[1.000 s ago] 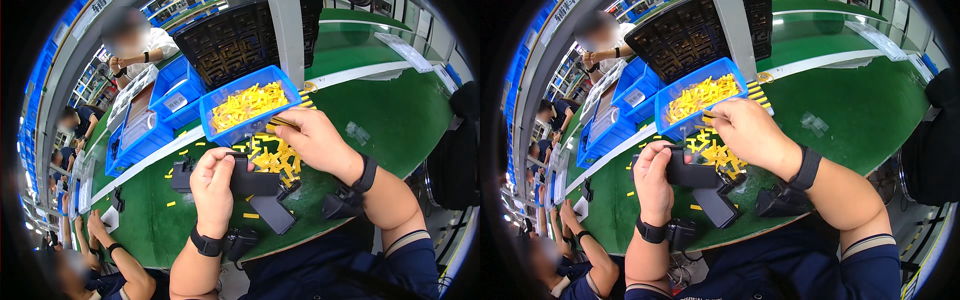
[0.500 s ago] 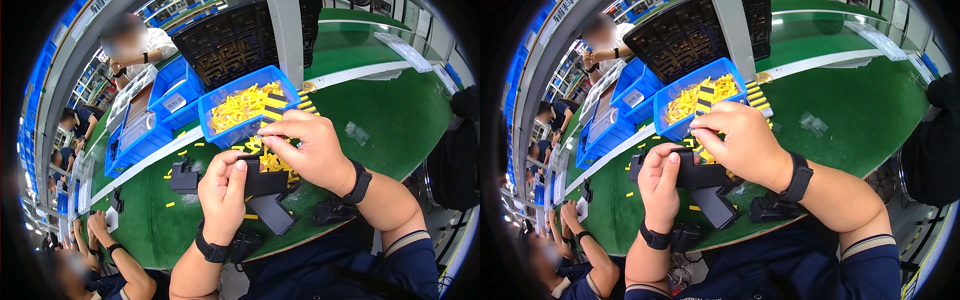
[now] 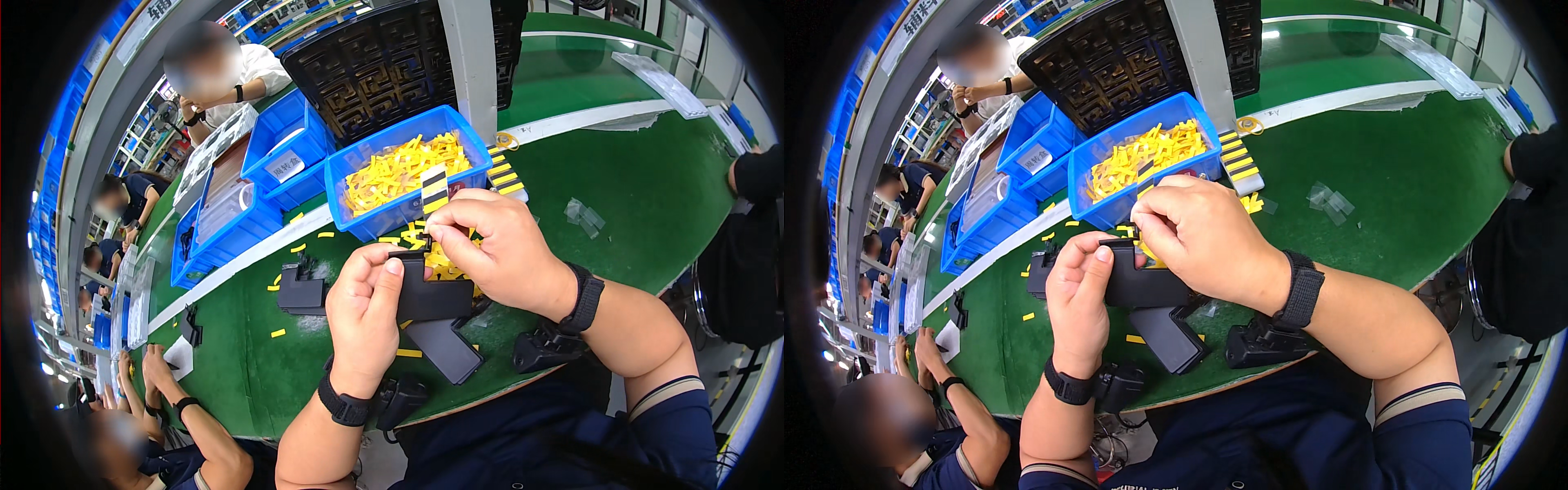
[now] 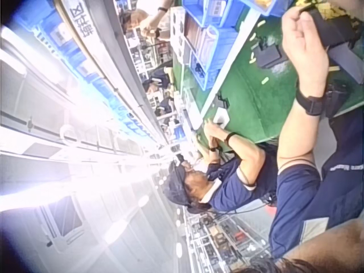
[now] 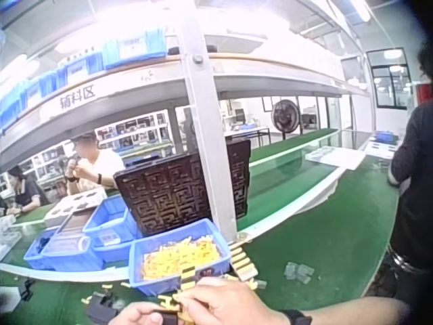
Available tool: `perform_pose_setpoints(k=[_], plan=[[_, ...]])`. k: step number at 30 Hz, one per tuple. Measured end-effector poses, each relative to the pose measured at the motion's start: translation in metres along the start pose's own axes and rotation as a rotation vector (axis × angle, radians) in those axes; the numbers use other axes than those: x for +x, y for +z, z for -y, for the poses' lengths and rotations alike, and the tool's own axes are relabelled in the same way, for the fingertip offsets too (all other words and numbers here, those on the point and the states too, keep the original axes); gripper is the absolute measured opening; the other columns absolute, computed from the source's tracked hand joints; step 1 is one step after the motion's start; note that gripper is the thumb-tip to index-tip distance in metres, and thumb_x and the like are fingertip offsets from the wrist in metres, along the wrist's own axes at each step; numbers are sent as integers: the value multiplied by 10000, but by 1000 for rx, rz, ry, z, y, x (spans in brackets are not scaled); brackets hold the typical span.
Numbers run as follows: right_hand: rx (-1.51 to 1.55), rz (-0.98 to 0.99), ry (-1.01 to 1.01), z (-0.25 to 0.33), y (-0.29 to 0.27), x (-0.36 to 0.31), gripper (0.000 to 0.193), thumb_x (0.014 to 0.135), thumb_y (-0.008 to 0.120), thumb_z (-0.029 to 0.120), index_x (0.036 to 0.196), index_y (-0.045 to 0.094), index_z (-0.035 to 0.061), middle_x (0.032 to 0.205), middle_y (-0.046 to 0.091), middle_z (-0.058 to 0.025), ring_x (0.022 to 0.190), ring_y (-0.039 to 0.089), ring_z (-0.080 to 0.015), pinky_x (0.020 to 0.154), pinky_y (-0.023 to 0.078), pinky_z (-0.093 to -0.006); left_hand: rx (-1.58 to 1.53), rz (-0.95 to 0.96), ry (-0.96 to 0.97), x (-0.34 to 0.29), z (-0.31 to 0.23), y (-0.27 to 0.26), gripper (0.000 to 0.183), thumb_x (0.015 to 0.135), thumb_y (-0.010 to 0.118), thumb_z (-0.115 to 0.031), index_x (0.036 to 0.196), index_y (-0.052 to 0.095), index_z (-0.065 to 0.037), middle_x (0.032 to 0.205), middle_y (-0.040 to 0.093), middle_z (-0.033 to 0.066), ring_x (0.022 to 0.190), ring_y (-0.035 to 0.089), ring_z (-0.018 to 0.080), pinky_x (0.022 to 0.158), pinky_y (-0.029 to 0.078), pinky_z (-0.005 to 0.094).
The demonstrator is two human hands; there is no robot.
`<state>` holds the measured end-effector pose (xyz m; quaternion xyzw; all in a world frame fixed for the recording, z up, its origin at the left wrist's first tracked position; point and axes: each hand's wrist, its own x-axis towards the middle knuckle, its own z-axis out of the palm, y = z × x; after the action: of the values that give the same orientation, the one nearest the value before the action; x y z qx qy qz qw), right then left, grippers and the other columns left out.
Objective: Assembling small yellow components into black plastic housings at a factory workstation on a production line.
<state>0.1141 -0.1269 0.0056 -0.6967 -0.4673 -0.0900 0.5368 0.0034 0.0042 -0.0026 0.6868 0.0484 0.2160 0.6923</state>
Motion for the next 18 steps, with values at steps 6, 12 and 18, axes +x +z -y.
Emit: perform_pose_setpoints(k=[6,12,18], plan=[[-61,-152,-184,-16,3,1,214,800,583,68,1005,601,8,705,572,-123,651,575,-280,608,458,-352,333,-138,29,20,1,-35,139,907,480,-106,967,569,-18,830,592,21,732,536,68,690,425,204],[40,-9,173,1,-2,1,567,778,611,49,1290,377,-19,689,572,-100,626,562,-219,643,455,-303,1057,-446,-131,33,-7,-128,223,854,519,-116,1001,578,41,847,623,127,755,591,191,695,461,282],[292,-21,235,-8,12,-7,581,755,630,28,1292,411,13,666,570,-52,635,551,-131,660,450,-268,659,-140,135,22,-13,-48,257,758,670,-87,993,610,-4,866,619,80,766,599,130,681,488,270]])
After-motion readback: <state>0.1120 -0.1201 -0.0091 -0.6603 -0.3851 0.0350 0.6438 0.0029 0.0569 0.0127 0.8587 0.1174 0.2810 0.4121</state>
